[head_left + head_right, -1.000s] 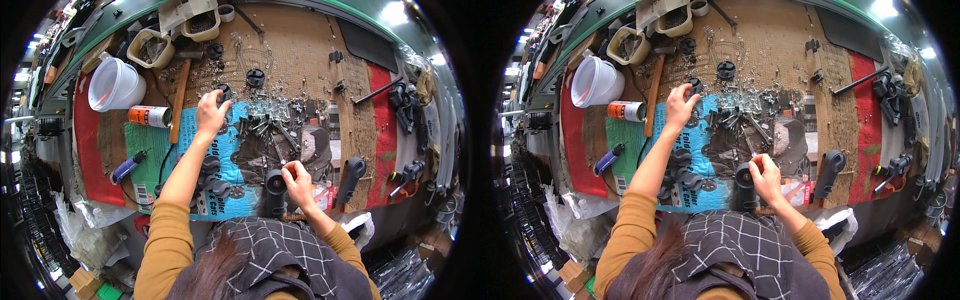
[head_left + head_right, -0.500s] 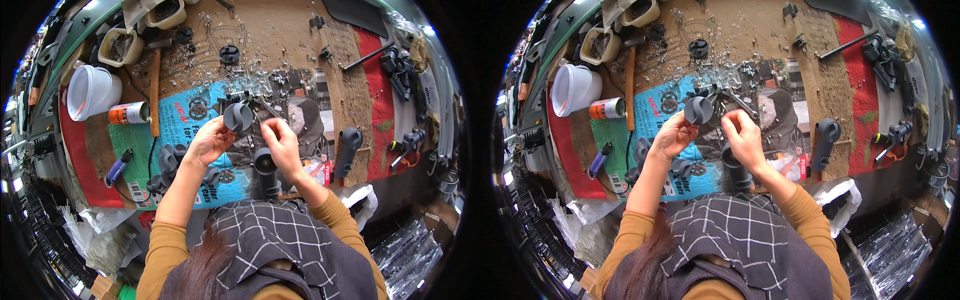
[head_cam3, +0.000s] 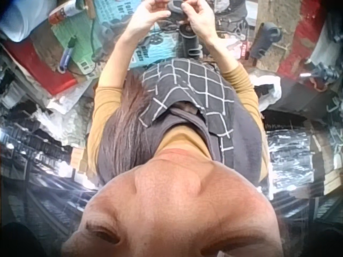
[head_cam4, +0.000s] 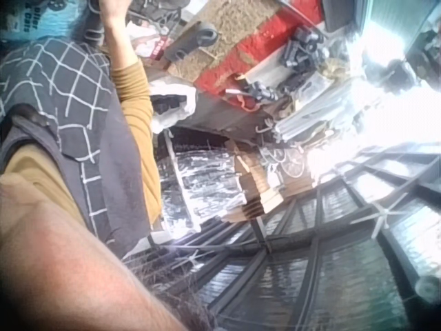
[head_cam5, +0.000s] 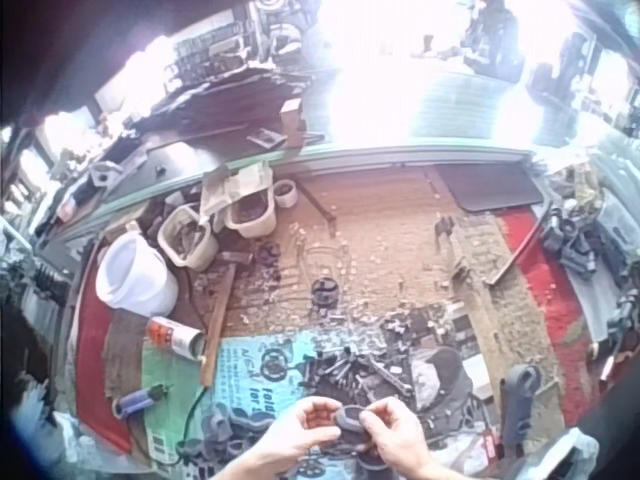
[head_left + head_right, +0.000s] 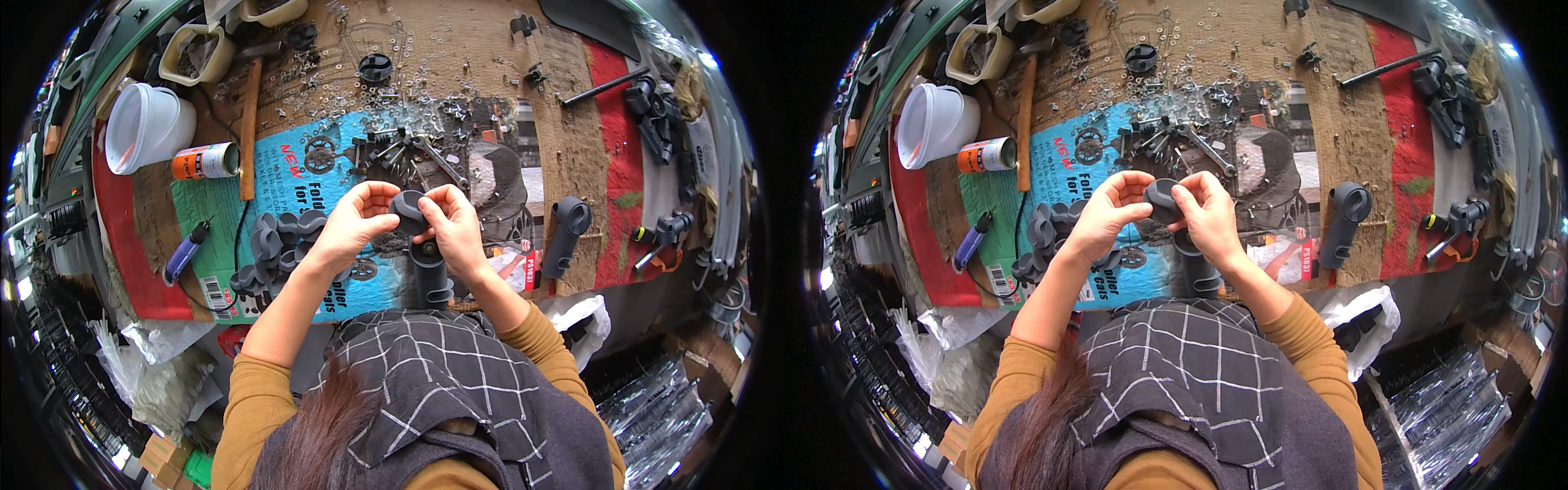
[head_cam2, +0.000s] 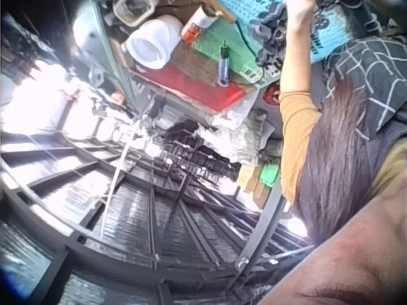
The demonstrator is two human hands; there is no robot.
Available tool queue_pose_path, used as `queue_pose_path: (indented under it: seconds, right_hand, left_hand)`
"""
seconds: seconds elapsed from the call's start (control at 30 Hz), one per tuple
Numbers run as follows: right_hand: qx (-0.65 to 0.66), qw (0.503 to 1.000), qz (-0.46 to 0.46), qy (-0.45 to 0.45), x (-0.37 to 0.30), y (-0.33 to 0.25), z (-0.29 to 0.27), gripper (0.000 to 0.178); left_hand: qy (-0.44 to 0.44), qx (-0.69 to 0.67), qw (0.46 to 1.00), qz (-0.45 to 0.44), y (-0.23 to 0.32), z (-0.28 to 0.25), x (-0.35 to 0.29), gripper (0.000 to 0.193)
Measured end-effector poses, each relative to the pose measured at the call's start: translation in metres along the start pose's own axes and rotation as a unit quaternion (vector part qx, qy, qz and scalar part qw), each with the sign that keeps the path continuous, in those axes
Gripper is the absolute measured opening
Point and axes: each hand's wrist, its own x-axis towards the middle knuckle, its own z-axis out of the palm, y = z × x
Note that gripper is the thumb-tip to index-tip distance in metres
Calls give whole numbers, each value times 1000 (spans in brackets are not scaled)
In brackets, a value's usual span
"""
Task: The person repeatedly picks up small black plastic components from a cluttered workbench, fits them together by hand, and places the assembled units into a white sack. The person also moves a white sack on the floor and returns to the bench to continue assembling more parts.
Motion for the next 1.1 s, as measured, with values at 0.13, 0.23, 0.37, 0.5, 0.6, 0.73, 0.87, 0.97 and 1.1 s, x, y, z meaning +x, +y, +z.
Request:
queue_pose_path:
  seconds: [0.13,0.23,0.37,0.5,0.6,0.73,0.87,0.97,1.1]
  right_hand:
    - [-145,988,-48,8,18,-1,0,16]
    - [-317,919,-226,63,72,-17,1,16]
    - [-507,767,-389,55,182,-35,19,31]
    - [-622,688,-375,-14,244,-45,33,47]
    - [-534,724,-435,32,253,-50,39,39]
    - [-222,949,-224,-4,237,-55,43,33]
    - [-33,988,-136,-62,212,-62,37,30]
    - [-21,989,-136,-56,191,-66,23,36]
    - [7,992,-123,-42,164,-66,4,45]
  left_hand:
    - [30,82,996,29,-1,-34,1,29]
    - [123,252,959,45,7,-80,-3,28]
    - [183,447,873,64,2,-122,-2,27]
    - [166,487,848,131,-1,-136,7,24]
    - [207,482,823,220,19,-140,43,16]
    - [242,482,756,371,74,-144,149,18]
    - [388,547,661,336,118,-144,232,30]
    - [385,535,674,333,131,-143,241,29]
    - [299,256,839,376,111,-113,213,23]
